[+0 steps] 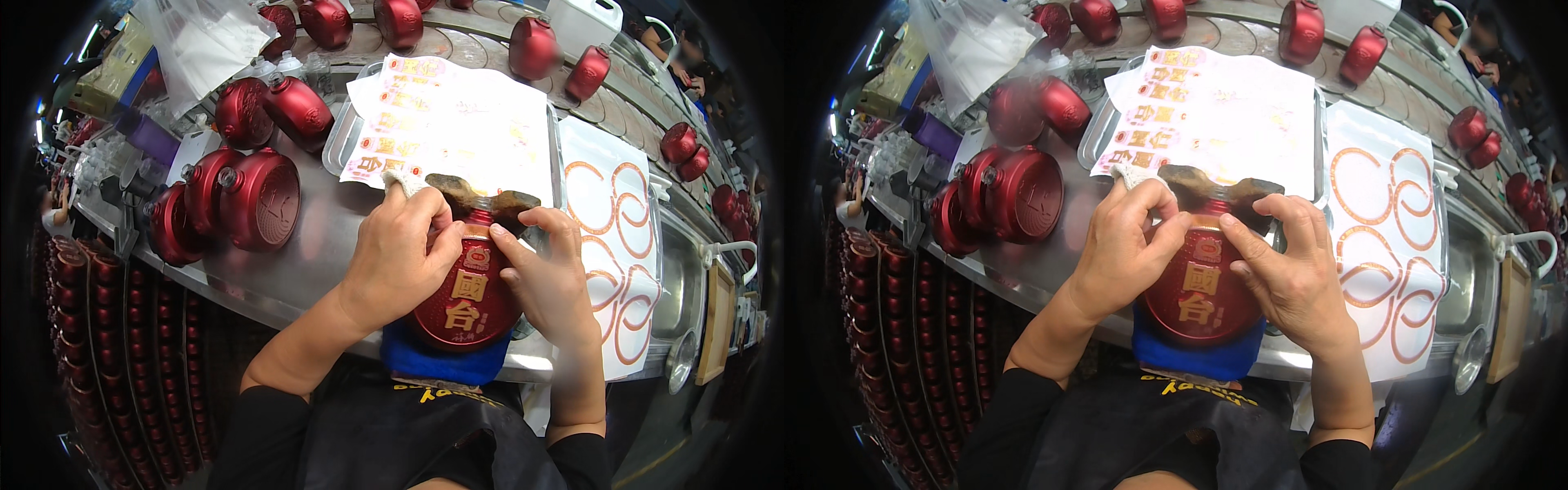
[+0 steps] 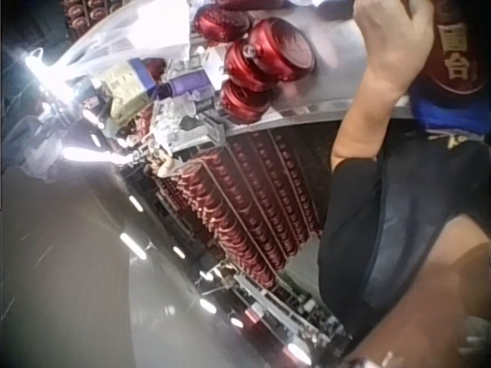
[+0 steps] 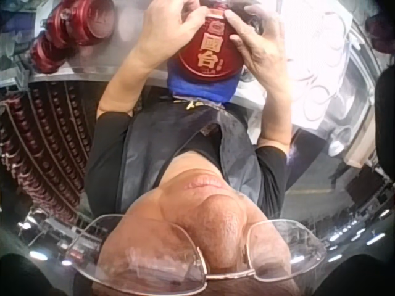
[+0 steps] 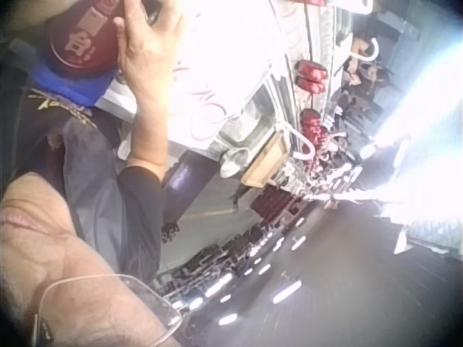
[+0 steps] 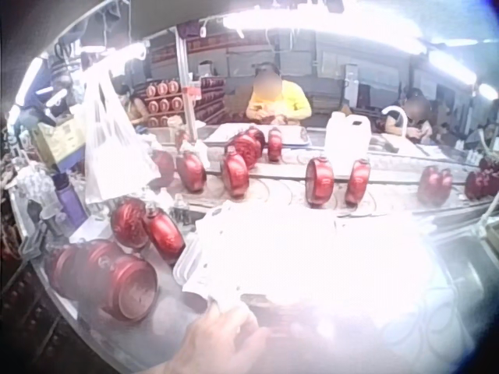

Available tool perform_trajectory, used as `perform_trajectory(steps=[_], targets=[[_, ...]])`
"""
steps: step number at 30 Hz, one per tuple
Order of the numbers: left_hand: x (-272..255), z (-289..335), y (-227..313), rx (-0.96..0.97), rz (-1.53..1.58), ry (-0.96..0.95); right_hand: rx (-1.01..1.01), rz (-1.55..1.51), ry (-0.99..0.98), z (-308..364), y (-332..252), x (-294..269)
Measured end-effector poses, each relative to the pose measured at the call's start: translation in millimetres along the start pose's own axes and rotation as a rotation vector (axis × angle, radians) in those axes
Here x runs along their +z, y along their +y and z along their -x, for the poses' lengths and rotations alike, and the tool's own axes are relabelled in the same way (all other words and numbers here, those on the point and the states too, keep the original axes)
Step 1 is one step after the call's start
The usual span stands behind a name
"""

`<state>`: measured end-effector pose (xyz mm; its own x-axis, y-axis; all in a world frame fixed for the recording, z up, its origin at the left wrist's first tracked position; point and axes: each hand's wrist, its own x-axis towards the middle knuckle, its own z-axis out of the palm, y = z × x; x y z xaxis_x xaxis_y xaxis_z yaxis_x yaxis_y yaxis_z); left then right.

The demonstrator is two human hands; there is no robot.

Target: The person picks red containers from a conveyor belt, wipes them with a cloth, and applies gold stickers to the top surface. The person then places the labeled containers on a metal table.

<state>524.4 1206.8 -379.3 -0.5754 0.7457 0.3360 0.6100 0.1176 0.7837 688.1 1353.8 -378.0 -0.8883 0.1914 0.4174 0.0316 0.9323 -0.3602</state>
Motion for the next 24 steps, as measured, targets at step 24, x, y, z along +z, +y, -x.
perform_trajectory(steps=[24], targets=[[0.8, -1.5, -0.2, -0.013, -0.025, 0.001, -0.013, -0.038, -0.002, -1.6, -2.0, 2.4]])
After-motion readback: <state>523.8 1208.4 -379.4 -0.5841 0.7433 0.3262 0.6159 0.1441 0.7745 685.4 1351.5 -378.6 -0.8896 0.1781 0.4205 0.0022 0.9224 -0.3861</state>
